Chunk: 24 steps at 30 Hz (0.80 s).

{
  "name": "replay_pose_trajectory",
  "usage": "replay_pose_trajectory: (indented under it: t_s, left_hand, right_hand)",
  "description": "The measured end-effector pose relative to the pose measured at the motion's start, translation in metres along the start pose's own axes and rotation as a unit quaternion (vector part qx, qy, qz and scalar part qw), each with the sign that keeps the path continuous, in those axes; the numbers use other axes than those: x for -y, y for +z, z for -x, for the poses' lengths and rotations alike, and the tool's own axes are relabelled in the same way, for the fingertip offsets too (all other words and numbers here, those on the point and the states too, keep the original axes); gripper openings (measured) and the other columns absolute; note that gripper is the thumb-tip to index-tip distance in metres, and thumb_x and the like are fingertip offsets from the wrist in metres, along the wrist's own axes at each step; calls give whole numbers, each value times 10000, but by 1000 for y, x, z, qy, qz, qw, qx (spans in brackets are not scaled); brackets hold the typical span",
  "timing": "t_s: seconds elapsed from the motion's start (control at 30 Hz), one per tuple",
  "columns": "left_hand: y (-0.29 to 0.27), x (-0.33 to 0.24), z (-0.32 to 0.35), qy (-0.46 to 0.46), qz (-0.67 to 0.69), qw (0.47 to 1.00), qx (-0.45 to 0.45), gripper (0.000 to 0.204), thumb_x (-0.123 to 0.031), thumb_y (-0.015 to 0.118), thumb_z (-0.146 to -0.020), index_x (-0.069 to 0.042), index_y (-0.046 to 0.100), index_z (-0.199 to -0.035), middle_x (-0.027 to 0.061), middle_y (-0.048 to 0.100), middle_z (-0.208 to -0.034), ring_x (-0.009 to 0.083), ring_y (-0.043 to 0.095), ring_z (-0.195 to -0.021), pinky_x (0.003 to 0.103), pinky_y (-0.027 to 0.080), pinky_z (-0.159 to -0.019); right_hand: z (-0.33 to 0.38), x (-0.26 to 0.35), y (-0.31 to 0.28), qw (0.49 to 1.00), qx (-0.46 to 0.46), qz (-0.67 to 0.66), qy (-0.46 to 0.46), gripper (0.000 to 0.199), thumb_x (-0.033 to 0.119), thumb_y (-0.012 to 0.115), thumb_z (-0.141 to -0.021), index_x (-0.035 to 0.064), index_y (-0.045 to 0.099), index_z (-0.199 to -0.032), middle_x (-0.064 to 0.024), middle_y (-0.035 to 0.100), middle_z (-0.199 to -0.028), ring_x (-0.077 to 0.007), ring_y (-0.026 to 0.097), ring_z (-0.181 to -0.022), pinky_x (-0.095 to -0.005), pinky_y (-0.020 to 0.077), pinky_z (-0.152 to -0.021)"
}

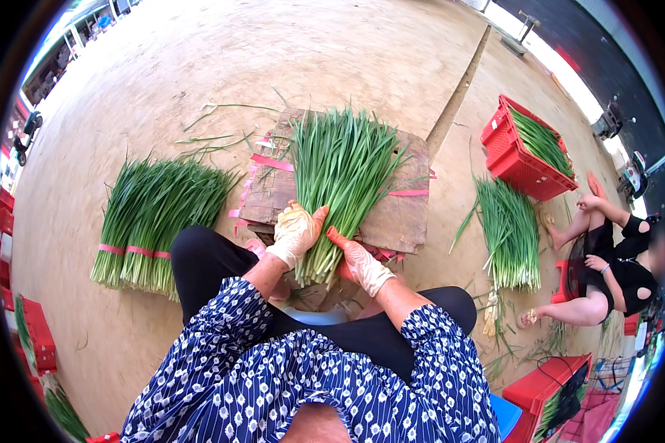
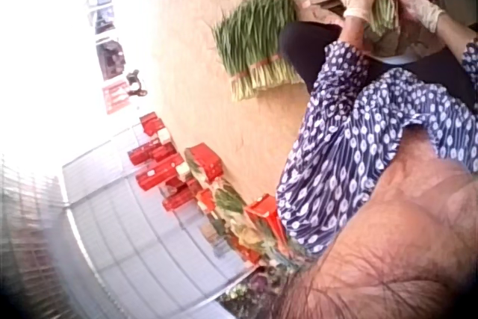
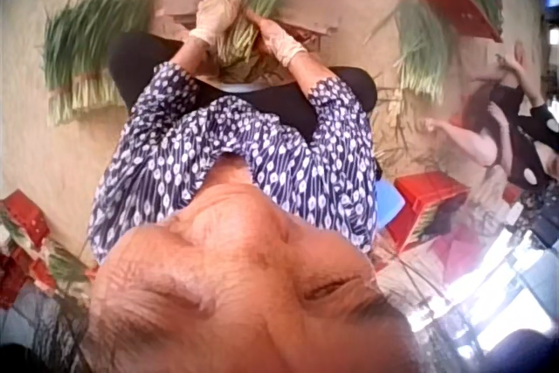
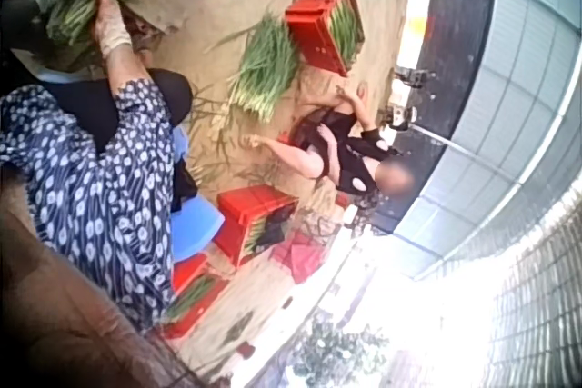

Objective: The person bundles green onions by hand, gathering a group of onions, aligning them on a wooden block, and tying them together using red ribbons.

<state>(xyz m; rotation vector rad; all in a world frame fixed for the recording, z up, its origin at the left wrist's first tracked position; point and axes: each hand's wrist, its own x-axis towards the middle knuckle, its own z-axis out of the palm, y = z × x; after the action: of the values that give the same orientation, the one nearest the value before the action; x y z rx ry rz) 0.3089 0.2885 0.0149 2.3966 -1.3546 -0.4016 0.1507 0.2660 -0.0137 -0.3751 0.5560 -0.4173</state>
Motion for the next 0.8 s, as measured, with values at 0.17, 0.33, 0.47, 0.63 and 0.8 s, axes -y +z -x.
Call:
replay_pose_trajectory:
  t_s: [0.17,0.33,0.47,0.63,0.8]
  left_hand:
    - [5,0,8,-21,117,993,-22,957,-682,557,-873,172,466,-1297,355,638,-1047,467,625,-1020,469,487,-930]
    - [16,17,21,-90,539,836,45,733,-395,774,-848,77,468,-1318,211,656,-1127,299,651,-975,370,525,-864]
    - [-3,-6,33,-118,626,764,104,636,-325,764,-877,59,482,-1298,154,659,-1117,220,650,-934,337,539,-810]
    - [-48,-14,53,-91,658,728,166,611,-381,750,-881,44,536,-1265,128,676,-1069,196,659,-881,329,546,-785]
    - [-72,-25,55,43,579,812,61,663,-402,755,-872,0,509,-1339,110,661,-1146,185,640,-1011,317,510,-895]
  right_hand:
    - [3,-11,16,996,53,31,59,738,473,699,-886,116,414,-1466,-111,538,-1407,-314,503,-1290,-571,397,-1053]
    - [13,-11,23,991,50,56,115,874,533,732,-835,128,347,-1508,-124,467,-1475,-330,425,-1356,-618,317,-1083]
    - [10,-15,24,996,58,-4,62,634,347,723,-901,75,460,-1410,-115,570,-1353,-294,555,-1222,-497,427,-1059]
    - [40,5,64,984,-12,176,-3,434,241,734,-901,25,599,-1252,-103,674,-1159,-213,654,-1032,-376,527,-898]
    - [60,21,90,958,30,252,-132,359,196,777,-855,21,666,-1148,-50,699,-1018,-146,655,-887,-315,531,-786]
